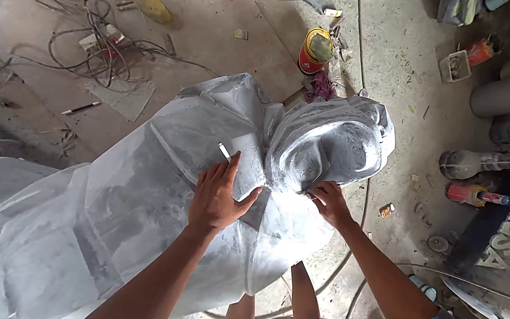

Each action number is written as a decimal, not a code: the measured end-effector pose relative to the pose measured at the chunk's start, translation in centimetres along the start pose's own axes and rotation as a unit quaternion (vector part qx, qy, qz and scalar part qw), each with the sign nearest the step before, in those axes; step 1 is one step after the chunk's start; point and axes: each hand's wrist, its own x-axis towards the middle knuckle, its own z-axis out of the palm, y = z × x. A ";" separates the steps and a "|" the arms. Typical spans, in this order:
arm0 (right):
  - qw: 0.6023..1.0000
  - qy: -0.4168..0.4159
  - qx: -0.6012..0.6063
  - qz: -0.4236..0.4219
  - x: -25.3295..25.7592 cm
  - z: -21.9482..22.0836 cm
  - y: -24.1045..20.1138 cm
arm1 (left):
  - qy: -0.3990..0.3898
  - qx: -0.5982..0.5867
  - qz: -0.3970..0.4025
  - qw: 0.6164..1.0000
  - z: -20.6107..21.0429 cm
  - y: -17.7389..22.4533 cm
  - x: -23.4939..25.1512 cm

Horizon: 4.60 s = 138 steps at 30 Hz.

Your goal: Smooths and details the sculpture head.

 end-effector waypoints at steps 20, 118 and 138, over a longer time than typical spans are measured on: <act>0.986 -0.030 0.096 -0.131 2.1 -1.0 2.0 | 0.008 -0.010 0.003 1.000 0.1 -0.1 0.2; 0.994 0.072 0.058 0.062 3.4 2.7 -3.8 | 0.045 -0.075 0.017 0.996 0.2 -0.6 -0.3; 0.978 0.161 0.114 -0.069 2.0 3.7 -1.2 | 0.032 -0.066 0.034 0.997 0.2 -0.4 -0.4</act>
